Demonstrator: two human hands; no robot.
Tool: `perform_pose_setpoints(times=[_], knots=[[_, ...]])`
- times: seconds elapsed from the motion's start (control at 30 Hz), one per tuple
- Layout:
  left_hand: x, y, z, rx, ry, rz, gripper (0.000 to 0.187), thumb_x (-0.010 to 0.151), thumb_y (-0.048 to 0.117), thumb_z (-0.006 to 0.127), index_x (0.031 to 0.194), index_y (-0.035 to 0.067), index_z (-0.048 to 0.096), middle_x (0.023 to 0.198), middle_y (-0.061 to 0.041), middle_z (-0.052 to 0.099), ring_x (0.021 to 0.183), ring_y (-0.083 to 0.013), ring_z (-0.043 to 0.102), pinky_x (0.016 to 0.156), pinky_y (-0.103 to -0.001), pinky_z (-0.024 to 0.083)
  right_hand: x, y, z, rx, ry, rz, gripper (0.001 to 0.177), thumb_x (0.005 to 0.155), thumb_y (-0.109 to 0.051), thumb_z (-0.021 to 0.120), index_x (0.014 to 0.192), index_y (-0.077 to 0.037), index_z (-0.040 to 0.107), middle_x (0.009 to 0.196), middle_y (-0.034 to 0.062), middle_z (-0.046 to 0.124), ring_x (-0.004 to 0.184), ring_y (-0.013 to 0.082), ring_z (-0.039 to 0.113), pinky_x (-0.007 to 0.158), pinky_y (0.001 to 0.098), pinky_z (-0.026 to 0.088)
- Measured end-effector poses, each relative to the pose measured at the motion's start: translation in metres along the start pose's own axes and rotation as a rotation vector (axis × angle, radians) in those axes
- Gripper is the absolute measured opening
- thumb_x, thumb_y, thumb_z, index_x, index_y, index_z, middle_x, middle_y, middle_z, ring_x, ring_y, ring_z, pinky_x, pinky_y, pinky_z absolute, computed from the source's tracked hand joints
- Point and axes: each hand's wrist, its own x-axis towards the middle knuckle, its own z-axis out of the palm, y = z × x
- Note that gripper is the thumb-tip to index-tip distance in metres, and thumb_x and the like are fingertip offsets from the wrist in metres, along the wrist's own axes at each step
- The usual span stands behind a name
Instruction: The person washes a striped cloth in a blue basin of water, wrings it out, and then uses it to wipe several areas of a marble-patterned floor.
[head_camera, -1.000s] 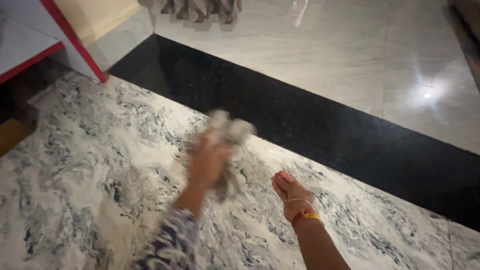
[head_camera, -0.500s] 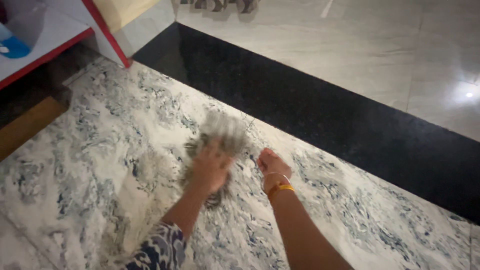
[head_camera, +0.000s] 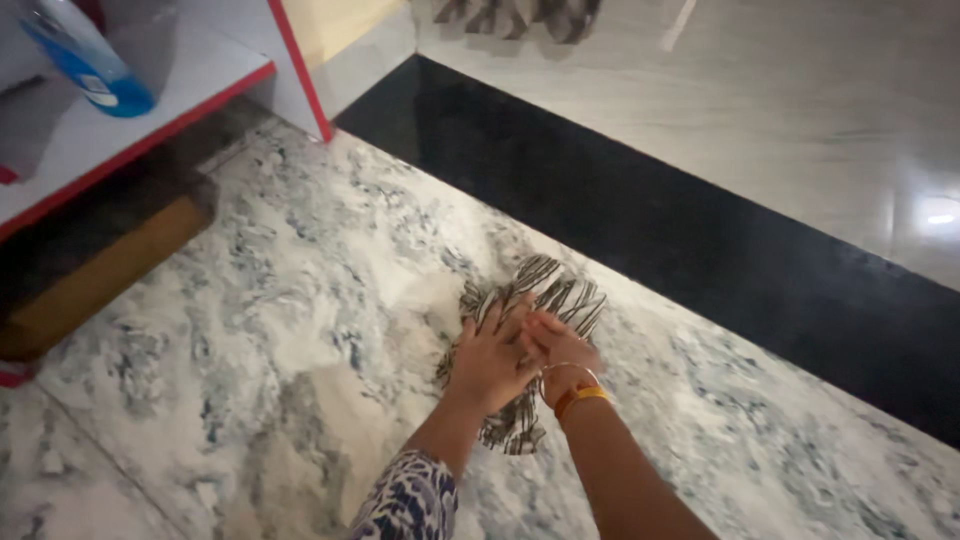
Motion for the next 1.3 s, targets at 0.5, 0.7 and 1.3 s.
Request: perform_pose_setpoints(times=[0.5,0.7,1.3], knots=[[0.009,-0.241,-0.024,-0.006,-0.086,-0.586,0.060,0.100,0.061,0.032,0.157,0.043,0.033,0.172,-0.004,-0.001,0.153,-0.0407,0.014,0.115,-0.072,0.006,-0.088,0.084,0.162,-0.074,0.090,0.057,0.031,0.093,0.008,0.054,0.121,0.013,0.066,0.124,0.0222,0.071,0.111,0.0313,0.071,0.097,0.0366,0.057],[-0.066,-0.343,-0.046,0.162,-0.259,-0.818,0.066,0.101,0.065,0.017,0.162,0.043,0.005,0.172,-0.006,-0.013,0.151,-0.0417,0.016,0.109,-0.075,0.014,-0.125,0.132,0.218,-0.107,0.011,0.136,0.032,0.094,0.006,0.054,0.123,0.013,0.065,0.124,0.0214,0.071,0.114,0.0312,0.071,0.098,0.0353,0.055],[-0.284,-0.331,-0.079,0.005,-0.320,-1.228,0.078,0.100,0.068,0.025,0.166,0.033,0.003,0.170,-0.024,-0.010,0.144,-0.0416,0.028,0.088,-0.064,0.041,-0.222,0.248,0.248,-0.230,-0.156,0.267,0.030,0.090,-0.007,0.070,0.116,0.006,0.072,0.102,0.0123,0.073,0.093,0.0248,0.068,0.089,0.0381,0.060]])
